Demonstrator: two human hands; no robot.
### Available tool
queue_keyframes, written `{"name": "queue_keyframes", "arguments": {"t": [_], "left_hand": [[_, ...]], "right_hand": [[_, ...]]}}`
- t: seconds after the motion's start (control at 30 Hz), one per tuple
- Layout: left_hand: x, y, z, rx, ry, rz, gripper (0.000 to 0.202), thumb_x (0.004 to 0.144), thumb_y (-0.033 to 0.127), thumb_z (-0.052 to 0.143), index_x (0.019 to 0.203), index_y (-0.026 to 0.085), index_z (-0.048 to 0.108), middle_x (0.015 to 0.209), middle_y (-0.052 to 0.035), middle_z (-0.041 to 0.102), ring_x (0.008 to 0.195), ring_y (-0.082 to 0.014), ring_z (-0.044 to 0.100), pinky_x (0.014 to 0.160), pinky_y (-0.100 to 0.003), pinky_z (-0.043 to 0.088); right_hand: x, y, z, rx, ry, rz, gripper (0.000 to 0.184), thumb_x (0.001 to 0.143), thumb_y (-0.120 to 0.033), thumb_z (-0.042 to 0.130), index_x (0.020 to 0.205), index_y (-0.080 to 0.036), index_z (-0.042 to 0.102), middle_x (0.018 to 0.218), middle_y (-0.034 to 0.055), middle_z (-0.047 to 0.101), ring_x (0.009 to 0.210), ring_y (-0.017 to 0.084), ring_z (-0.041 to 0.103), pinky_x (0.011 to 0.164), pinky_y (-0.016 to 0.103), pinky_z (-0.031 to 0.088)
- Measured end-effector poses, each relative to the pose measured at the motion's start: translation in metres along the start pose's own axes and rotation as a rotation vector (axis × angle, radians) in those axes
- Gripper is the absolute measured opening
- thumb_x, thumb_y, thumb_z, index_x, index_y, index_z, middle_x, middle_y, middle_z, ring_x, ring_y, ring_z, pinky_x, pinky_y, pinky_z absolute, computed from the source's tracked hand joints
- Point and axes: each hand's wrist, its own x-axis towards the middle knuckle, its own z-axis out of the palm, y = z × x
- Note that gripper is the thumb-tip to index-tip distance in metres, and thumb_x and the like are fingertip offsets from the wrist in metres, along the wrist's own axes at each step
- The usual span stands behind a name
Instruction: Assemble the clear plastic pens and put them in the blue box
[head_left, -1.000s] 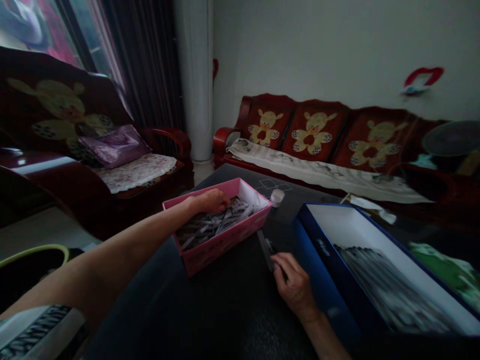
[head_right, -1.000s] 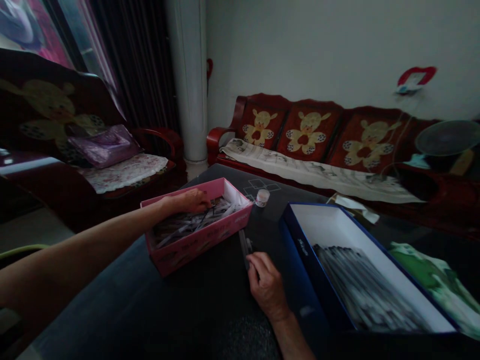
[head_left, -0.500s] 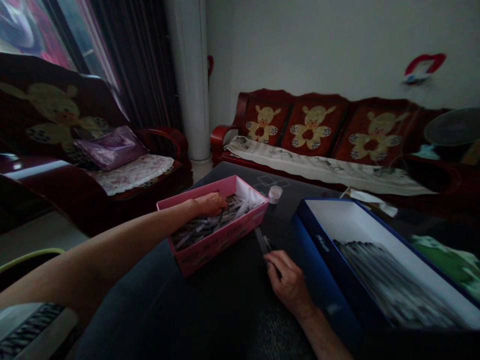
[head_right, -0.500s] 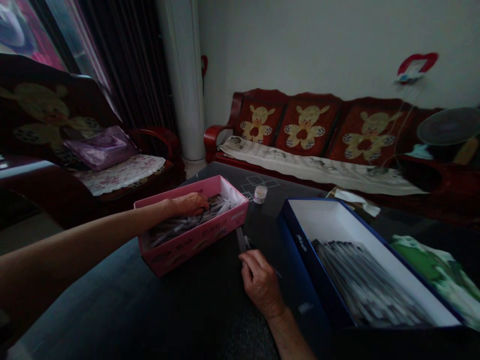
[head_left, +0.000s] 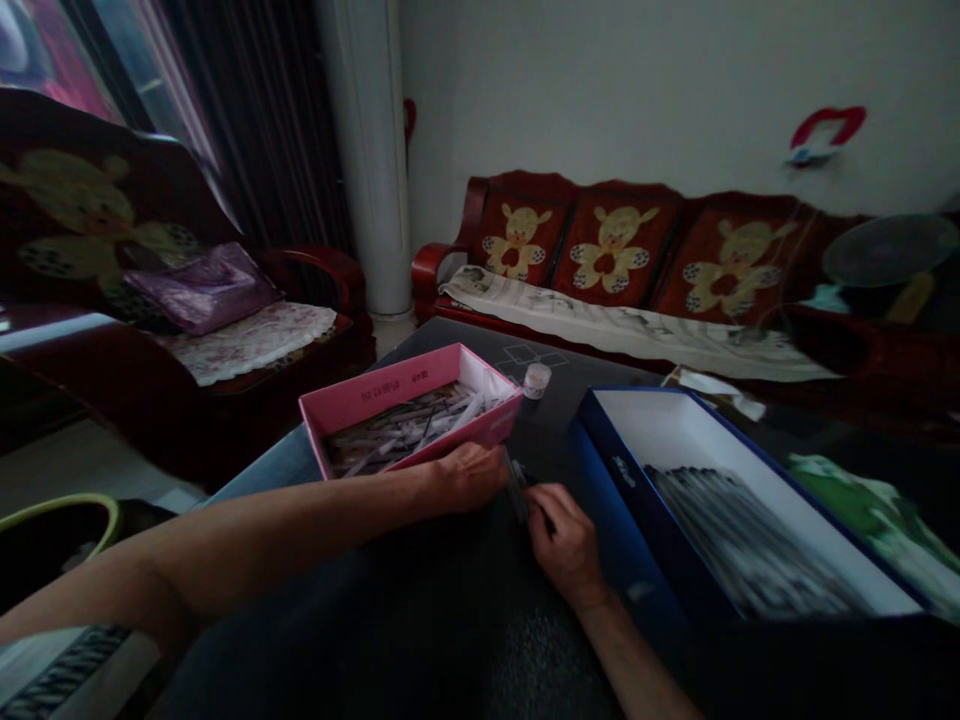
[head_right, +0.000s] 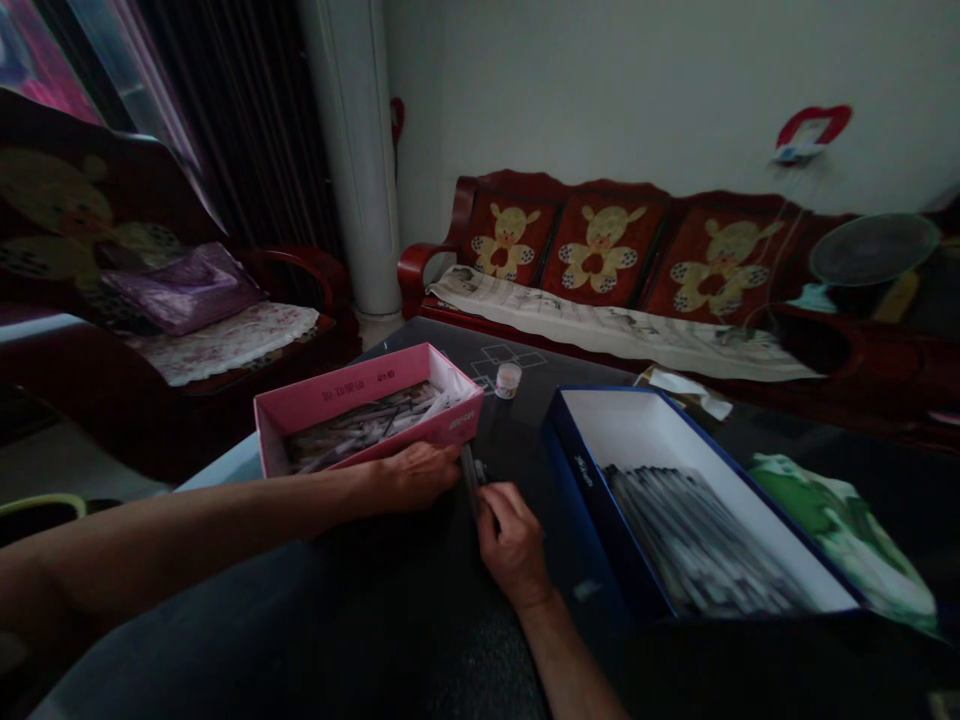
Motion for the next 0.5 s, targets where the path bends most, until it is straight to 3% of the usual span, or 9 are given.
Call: {"name": "queue_keyframes", "arguments": {"t": [0.1,0.2,0.27,0.33,0.43,0.5], "left_hand": [[0.002,-0.019,0.021,0.026,0.035,0.009,0.021,0.085,0.007,0.045,0.089,0.011,0.066,0.097,-0.0134,0.062,0.08,-0.0207,0.064,0.064,-0.028,0.051],[0.004,-0.049,0.03,-0.002,0.063,0.003,0.021,0.083,0.006,0.046,0.09,0.012,0.066,0.099,-0.0132,0.062,0.081,-0.0197,0.063,0.068,-0.028,0.051],[0.01,-0.066,0.033,-0.136,0.101,-0.053,0.017,0.078,0.006,0.053,0.088,0.013,0.066,0.095,-0.0104,0.063,0.08,-0.0184,0.062,0.071,-0.027,0.051],[0.02,-0.074,0.038,-0.358,0.236,-0.186,0.017,0.075,0.008,0.056,0.088,0.013,0.067,0.09,-0.0083,0.064,0.076,-0.017,0.062,0.071,-0.026,0.05],[0.038,-0.068,0.052,-0.599,0.444,-0.345,0.026,0.085,0.016,0.049,0.104,0.013,0.066,0.087,-0.0082,0.067,0.076,-0.0163,0.064,0.069,-0.025,0.051],[0.048,-0.055,0.065,-1.03,0.698,-0.564,0.028,0.084,0.02,0.05,0.106,0.011,0.066,0.076,-0.0064,0.068,0.068,-0.0162,0.065,0.062,-0.023,0.05]], "right_hand": [[0.002,0.007,-0.005,-0.052,0.128,0.023,0.022,0.088,-0.014,0.046,0.098,-0.019,0.065,0.093,0.0086,0.066,0.09,0.019,0.063,0.082,0.033,0.052],[0.005,0.02,-0.012,-0.122,0.241,0.08,0.022,0.088,-0.017,0.046,0.097,-0.019,0.066,0.093,0.0088,0.067,0.09,0.02,0.064,0.084,0.035,0.052],[0.006,0.029,-0.017,-0.152,0.289,0.133,0.022,0.088,-0.019,0.046,0.096,-0.019,0.066,0.093,0.0092,0.067,0.089,0.02,0.064,0.082,0.036,0.052],[0.008,0.037,-0.021,-0.168,0.315,0.177,0.022,0.087,-0.021,0.046,0.095,-0.018,0.066,0.092,0.0097,0.067,0.088,0.02,0.064,0.081,0.036,0.052],[0.01,0.04,-0.025,-0.176,0.311,0.23,0.023,0.086,-0.023,0.046,0.094,-0.018,0.067,0.093,0.0098,0.068,0.088,0.021,0.064,0.08,0.037,0.052],[0.012,0.037,-0.027,-0.16,0.272,0.25,0.023,0.086,-0.023,0.046,0.094,-0.019,0.068,0.093,0.0092,0.068,0.088,0.021,0.064,0.079,0.035,0.052]]}}
